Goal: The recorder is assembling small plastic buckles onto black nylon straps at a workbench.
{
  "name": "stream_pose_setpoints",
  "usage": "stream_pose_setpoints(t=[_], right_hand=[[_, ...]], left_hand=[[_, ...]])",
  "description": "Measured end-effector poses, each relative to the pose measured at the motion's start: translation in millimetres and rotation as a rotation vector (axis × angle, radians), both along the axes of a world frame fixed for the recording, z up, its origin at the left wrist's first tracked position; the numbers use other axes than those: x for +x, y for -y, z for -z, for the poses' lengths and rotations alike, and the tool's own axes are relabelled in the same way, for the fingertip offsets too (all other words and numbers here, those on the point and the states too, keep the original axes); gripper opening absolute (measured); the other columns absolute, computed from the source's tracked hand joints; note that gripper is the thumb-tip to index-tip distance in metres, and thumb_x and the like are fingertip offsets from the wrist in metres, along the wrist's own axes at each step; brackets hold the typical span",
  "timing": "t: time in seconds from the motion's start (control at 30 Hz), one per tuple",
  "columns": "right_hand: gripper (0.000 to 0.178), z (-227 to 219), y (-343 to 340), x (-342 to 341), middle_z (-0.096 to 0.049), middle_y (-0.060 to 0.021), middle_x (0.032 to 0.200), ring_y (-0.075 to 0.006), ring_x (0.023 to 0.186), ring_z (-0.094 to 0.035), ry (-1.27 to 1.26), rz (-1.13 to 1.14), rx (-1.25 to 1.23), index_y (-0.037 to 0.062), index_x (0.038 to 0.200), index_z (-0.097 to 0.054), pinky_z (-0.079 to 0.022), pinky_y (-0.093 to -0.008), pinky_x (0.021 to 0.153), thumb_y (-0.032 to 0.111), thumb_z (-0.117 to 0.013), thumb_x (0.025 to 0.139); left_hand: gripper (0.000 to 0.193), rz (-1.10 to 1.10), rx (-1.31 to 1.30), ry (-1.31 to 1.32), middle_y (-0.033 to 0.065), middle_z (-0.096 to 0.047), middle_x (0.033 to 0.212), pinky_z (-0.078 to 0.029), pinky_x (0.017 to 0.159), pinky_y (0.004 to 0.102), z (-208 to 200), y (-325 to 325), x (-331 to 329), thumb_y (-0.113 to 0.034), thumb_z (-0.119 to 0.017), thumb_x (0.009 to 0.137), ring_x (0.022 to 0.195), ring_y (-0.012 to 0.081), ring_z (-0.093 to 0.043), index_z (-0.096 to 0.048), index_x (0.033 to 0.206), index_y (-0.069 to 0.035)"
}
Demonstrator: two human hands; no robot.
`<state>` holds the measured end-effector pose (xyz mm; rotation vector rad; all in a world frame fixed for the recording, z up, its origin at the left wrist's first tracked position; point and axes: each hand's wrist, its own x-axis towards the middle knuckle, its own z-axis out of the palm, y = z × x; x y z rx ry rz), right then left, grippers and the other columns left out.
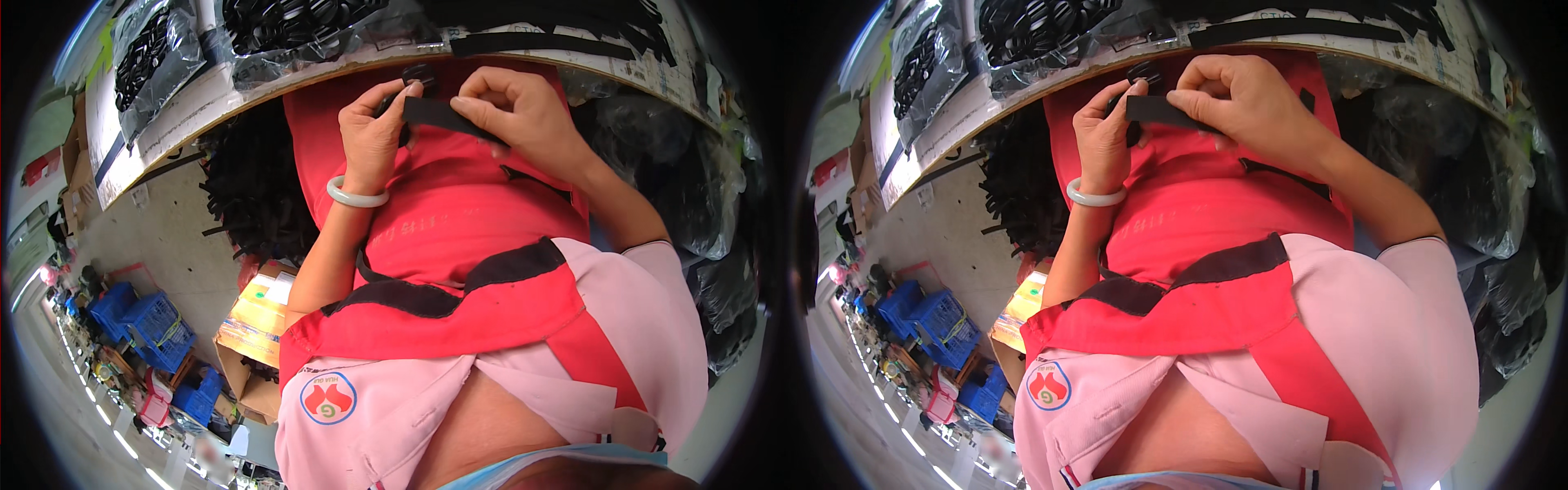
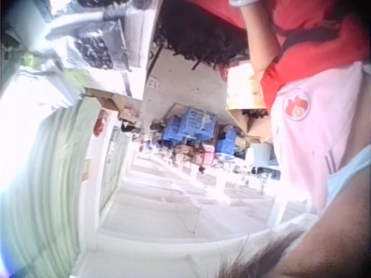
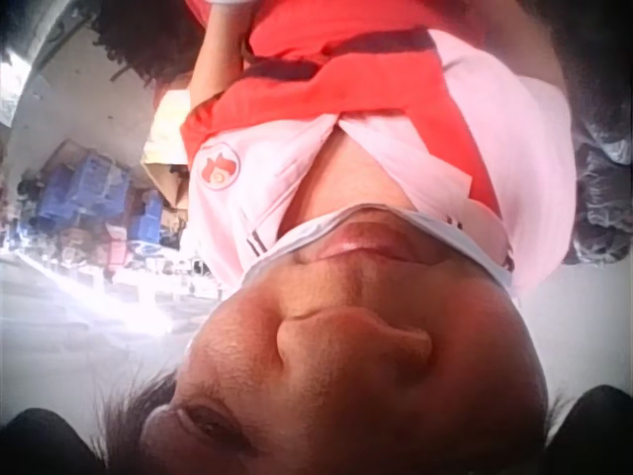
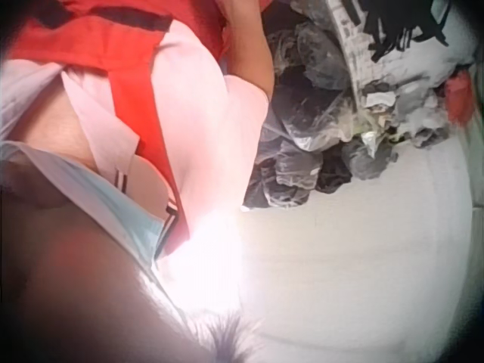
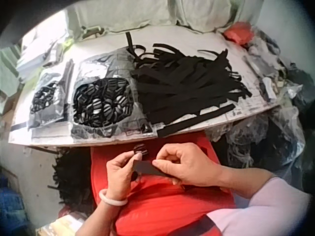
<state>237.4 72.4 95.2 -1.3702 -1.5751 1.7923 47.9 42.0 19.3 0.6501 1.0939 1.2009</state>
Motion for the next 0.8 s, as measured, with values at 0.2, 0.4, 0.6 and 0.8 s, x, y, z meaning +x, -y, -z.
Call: stream_pose_setpoints(t=[0.2,0.4,0.6,0.8], right_hand=[[0.019,42.4,-4.0,-5.6,-0.061,-0.0045,0.066,-0.0067,0.049,-0.057,-0.22,0.153,-0.153,0.0022,0.091,-0.058,-0.046,-0.0186,0.045,0.021,-0.059,0.094],[0.018,50.1,-0.9,-13.7,-0.06,-0.0026,0.067,-0.0062,0.05,-0.056,-0.307,0.258,-0.231,0.0041,0.092,-0.056,-0.045,-0.0185,0.045,0.022,-0.059,0.094],[0.02,60.0,-4.9,-27.2,-0.063,-0.0061,0.073,-0.01,0.055,-0.061,-0.492,0.318,-0.223,0.0016,0.1,-0.056,-0.051,-0.0222,0.049,0.019,-0.061,0.093],[0.023,66.8,-9.7,-31.1,-0.063,-0.0061,0.074,-0.0094,0.059,-0.062,-0.444,0.249,-0.203,0.0,0.101,-0.059,-0.052,-0.0215,0.052,0.02,-0.064,0.091]], left_hand=[[0.016,-0.047,0.115,-0.142,-0.0012,-0.057,0.062,-0.035,0.043,0.0193,8.9,5.2,-4.9,-0.008,-0.067,0.087,0.048,0.0043,-0.048,-0.068,0.098,0.003],[0.013,-0.141,0.15,-0.27,-0.0016,-0.057,0.064,-0.035,0.045,0.0198,15.3,5.5,-3.2,-0.007,-0.069,0.085,0.051,0.0044,-0.047,-0.068,0.096,0.001],[0.013,-0.221,0.545,-0.72,0.0048,-0.055,0.065,-0.038,0.051,0.0242,28.6,-3.3,-12.3,-0.004,-0.073,0.08,0.057,0.0101,-0.049,-0.067,0.09,0.001],[0.013,-0.244,0.632,-0.794,0.0064,-0.056,0.067,-0.04,0.051,0.0247,29.8,-2.5,-12.1,0.0,-0.072,0.079,0.055,0.014,-0.05,-0.067,0.09,-0.001]])
